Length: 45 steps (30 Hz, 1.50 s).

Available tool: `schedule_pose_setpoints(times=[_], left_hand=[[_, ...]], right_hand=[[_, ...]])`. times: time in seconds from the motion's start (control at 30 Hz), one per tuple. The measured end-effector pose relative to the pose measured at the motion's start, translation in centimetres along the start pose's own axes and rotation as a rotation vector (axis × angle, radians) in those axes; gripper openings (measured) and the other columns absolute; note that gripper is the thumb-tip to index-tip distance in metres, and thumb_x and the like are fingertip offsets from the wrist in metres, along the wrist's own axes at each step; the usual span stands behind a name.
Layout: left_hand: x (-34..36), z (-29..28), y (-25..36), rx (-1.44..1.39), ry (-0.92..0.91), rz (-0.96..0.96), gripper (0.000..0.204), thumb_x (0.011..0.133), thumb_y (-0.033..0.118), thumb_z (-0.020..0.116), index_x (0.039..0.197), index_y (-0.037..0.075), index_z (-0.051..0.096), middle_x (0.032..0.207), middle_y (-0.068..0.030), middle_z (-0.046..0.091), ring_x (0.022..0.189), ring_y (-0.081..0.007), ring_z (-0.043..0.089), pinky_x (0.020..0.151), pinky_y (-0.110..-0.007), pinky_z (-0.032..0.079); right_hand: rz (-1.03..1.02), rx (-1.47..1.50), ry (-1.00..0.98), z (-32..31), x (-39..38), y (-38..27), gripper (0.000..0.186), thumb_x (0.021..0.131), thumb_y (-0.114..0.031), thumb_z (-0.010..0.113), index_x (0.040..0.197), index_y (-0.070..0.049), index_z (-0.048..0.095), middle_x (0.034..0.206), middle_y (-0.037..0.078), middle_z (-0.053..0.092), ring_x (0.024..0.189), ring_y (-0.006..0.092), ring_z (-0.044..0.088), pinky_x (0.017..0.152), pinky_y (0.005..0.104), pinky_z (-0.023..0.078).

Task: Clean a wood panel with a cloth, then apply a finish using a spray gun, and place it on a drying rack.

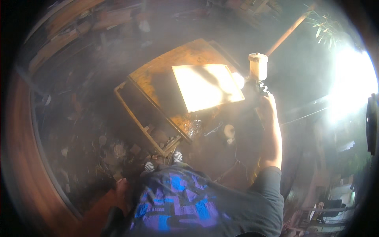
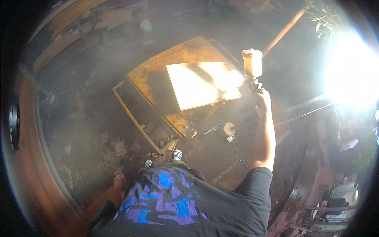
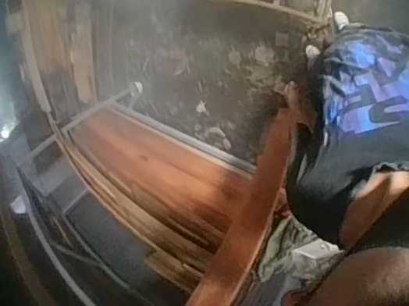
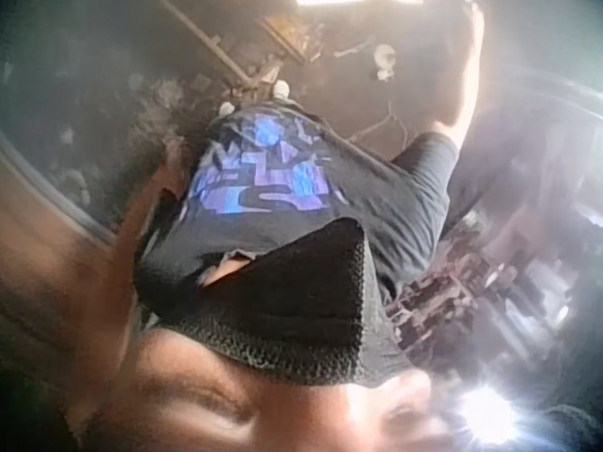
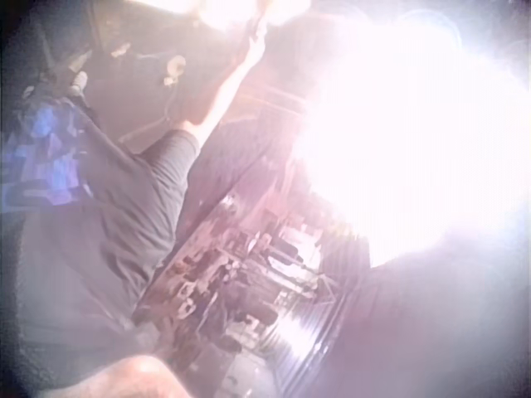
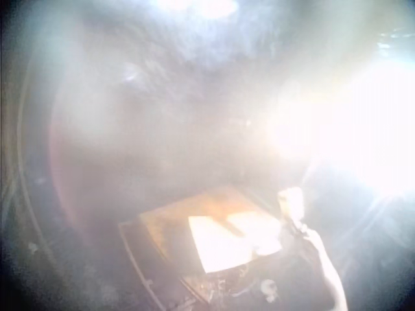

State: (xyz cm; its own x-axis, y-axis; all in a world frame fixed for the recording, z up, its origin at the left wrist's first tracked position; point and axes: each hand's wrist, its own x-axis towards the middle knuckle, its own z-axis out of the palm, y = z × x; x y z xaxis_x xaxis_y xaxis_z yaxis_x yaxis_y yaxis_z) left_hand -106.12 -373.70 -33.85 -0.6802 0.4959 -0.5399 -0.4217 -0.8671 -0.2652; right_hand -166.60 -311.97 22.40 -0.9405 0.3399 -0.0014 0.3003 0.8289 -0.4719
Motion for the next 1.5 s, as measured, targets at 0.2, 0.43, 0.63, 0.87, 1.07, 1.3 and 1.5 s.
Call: schedule_pose_setpoints(times=[0.2,0.43,0.63,0.87,1.07,1.3,1.5], left_hand=[[-1.4,1.5,0.9,0.748,0.415,0.204,0.022,0.094,0.026,0.057,0.079,0.01,0.057,0.068,0.0007,0.053,0.063,-0.015,0.054,0.053,-0.033,0.044],[-2.6,5.0,-1.7,1.181,0.672,0.461,0.023,0.092,0.025,0.058,0.078,0.007,0.058,0.071,-0.0002,0.056,0.063,-0.0139,0.053,0.054,-0.032,0.042],[-3.2,12.4,-5.1,1.244,0.666,0.467,0.022,0.092,0.023,0.058,0.078,0.006,0.06,0.07,-0.0003,0.056,0.062,-0.0129,0.052,0.054,-0.032,0.041],[-4.4,16.1,-6.5,1.1,0.888,0.462,0.019,0.089,0.023,0.058,0.079,0.008,0.064,0.071,0.0014,0.057,0.061,-0.0099,0.051,0.055,-0.03,0.041],[-5.9,16.7,-9.7,2.522,0.694,0.546,0.012,0.089,0.023,0.06,0.089,0.011,0.061,0.074,0.0024,0.055,0.063,-0.0131,0.053,0.054,-0.029,0.041],[-4.7,14.6,-12.1,1.904,0.922,0.501,0.014,0.089,0.024,0.061,0.091,0.01,0.061,0.076,0.0017,0.056,0.066,-0.014,0.055,0.056,-0.03,0.042],[-3.2,12.6,-16.2,1.253,1.031,0.486,0.015,0.089,0.025,0.062,0.093,0.01,0.062,0.078,0.0009,0.058,0.069,-0.0149,0.056,0.058,-0.031,0.043]], right_hand=[[-0.104,0.15,0.068,0.7,-2.6,2.7,0.027,0.083,-0.023,0.061,0.1,-0.002,0.067,0.078,0.006,0.062,0.071,0.0152,0.055,0.066,0.0328,0.047],[-0.035,0.191,-0.147,0.7,-1.1,5.0,0.026,0.083,-0.029,0.066,0.088,-0.004,0.062,0.067,0.0,0.054,0.054,0.0117,0.051,0.046,0.0302,0.04],[-0.048,0.259,-0.261,-0.4,-4.4,3.9,0.026,0.083,-0.029,0.067,0.088,-0.004,0.062,0.066,0.0,0.053,0.053,0.0117,0.05,0.045,0.03,0.039],[-0.063,0.296,-0.466,-3.1,-8.8,-3.1,0.022,0.083,-0.027,0.067,0.085,-0.006,0.06,0.067,-0.001,0.052,0.051,0.0092,0.047,0.043,0.0283,0.036],[-0.051,0.552,-0.685,-1.3,-8.6,-1.8,0.022,0.084,-0.028,0.068,0.089,-0.009,0.059,0.07,-0.003,0.053,0.051,0.0072,0.044,0.043,0.0269,0.034],[-0.139,0.55,-0.633,-0.6,-8.9,-1.8,0.025,0.083,-0.026,0.07,0.096,-0.007,0.06,0.075,0.002,0.055,0.05,0.0079,0.044,0.041,0.0241,0.034],[-0.147,0.581,-0.514,1.2,-9.1,-1.8,0.024,0.084,-0.028,0.07,0.086,-0.007,0.058,0.07,0.001,0.051,0.045,0.0079,0.041,0.037,0.0253,0.03]])
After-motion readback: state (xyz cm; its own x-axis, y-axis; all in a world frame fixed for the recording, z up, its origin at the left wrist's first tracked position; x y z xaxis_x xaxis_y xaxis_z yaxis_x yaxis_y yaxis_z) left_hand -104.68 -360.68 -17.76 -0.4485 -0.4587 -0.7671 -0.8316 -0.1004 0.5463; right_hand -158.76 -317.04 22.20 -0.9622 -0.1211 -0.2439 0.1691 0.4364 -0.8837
